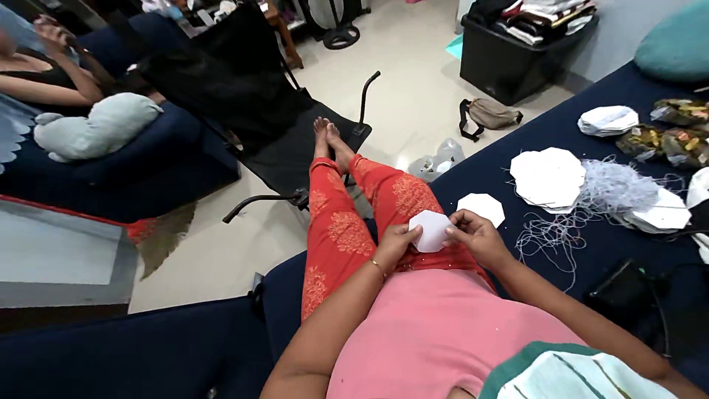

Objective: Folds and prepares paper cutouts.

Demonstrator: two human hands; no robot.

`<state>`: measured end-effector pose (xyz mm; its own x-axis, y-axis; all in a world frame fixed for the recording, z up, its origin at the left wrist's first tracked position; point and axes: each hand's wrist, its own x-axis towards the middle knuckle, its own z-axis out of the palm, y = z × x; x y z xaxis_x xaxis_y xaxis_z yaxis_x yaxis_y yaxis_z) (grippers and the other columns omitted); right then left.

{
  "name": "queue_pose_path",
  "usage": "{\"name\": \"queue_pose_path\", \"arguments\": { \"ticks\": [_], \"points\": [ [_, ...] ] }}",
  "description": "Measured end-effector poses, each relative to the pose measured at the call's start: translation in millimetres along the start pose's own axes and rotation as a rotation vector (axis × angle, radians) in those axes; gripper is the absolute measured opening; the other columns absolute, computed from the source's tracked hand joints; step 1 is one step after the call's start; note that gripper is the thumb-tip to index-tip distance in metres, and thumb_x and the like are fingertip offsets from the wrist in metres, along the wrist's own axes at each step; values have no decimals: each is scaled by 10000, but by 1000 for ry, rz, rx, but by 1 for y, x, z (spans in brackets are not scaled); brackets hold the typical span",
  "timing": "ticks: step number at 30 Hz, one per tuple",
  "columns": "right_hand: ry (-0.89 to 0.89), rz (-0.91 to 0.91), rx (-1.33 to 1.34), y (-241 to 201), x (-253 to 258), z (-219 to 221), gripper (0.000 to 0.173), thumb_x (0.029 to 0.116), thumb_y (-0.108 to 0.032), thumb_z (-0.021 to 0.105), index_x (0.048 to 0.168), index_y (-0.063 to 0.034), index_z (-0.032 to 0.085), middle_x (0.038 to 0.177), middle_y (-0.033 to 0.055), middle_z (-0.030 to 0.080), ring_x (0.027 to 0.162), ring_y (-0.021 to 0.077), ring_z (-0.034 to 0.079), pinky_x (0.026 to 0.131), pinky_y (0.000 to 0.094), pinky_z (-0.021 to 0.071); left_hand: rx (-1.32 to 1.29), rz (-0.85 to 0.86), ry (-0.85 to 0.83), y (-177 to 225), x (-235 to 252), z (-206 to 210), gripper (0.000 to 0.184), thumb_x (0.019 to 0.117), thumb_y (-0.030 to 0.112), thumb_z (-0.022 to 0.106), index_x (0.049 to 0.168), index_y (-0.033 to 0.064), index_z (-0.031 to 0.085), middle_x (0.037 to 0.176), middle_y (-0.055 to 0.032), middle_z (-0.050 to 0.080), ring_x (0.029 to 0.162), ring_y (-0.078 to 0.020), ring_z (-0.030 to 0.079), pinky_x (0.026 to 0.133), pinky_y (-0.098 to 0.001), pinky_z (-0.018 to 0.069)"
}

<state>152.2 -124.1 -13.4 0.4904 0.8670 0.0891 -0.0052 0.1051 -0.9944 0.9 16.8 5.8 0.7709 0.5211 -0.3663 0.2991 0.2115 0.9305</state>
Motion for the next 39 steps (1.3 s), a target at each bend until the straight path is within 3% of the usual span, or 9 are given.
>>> {"name": "queue_pose_path", "arguments": {
  "ticks": [3,6,12,18,20,25,30,33,39],
  "points": [
    [13,9,-18,-2,0,2,32,970,-45,599,966,-14,599,901,11,652,760,103,697,715,317,641,5,-4,-4,-1,0,0,267,1069,129,501,987,-50,681,846,-48,707,757,-83,680,744,-279,583],
    [54,29,-12,-3,1,4,165,1031,-134,559,917,-31,618,836,-2,669,714,107,708,678,322,646,27,-9,-14,-1,0,0,265,1065,136,515,974,-43,688,832,-38,706,741,-74,676,733,-272,581],
    [87,73,-43,-1,3,-1,128,1024,-91,559,971,6,622,853,24,665,718,116,708,685,331,650,38,-18,-20,-1,-1,0,273,1069,138,511,962,-47,680,830,-42,708,731,-80,682,731,-279,590],
    [4,57,-194,-9,1,-1,164,1017,-70,563,1063,58,656,967,76,692,754,86,696,699,269,619,140,194,-29,-3,-4,-3,285,954,17,630,1214,-98,623,1098,-131,704,978,-107,687,920,-303,570],
    [-53,23,-292,-10,0,-3,211,1011,-95,582,1100,65,686,1023,116,705,803,102,696,736,273,606,168,265,-11,-5,-4,-3,278,933,1,645,1194,-94,636,1081,-121,715,968,-102,697,912,-300,578],
    [-92,52,-716,-8,8,-56,333,1005,-184,640,1276,7,668,1223,192,680,1041,306,691,915,487,567,201,275,46,-5,-3,-5,227,930,-13,647,1145,-84,657,1014,-101,732,910,-91,711,866,-290,597],
    [-77,391,-1028,-13,8,-141,193,942,-108,726,1105,-6,750,1065,218,720,1027,411,677,942,650,496,151,165,129,-10,3,-12,217,939,-21,641,1148,-80,644,1006,-109,728,893,-114,716,845,-304,602],
    [-151,560,-1122,-11,7,-154,167,912,-66,741,1071,-23,769,1061,235,719,1060,446,657,945,680,469,126,165,139,-12,6,-14,226,937,-32,642,1158,-82,638,1016,-113,725,896,-118,716,846,-303,603],
    [-250,586,-1239,5,5,-136,161,889,-30,732,1049,-13,752,1114,241,696,1116,457,631,928,679,471,106,157,138,-13,6,-14,212,946,-34,630,1152,-82,636,1001,-106,729,884,-111,718,837,-294,604]
  ]
}}
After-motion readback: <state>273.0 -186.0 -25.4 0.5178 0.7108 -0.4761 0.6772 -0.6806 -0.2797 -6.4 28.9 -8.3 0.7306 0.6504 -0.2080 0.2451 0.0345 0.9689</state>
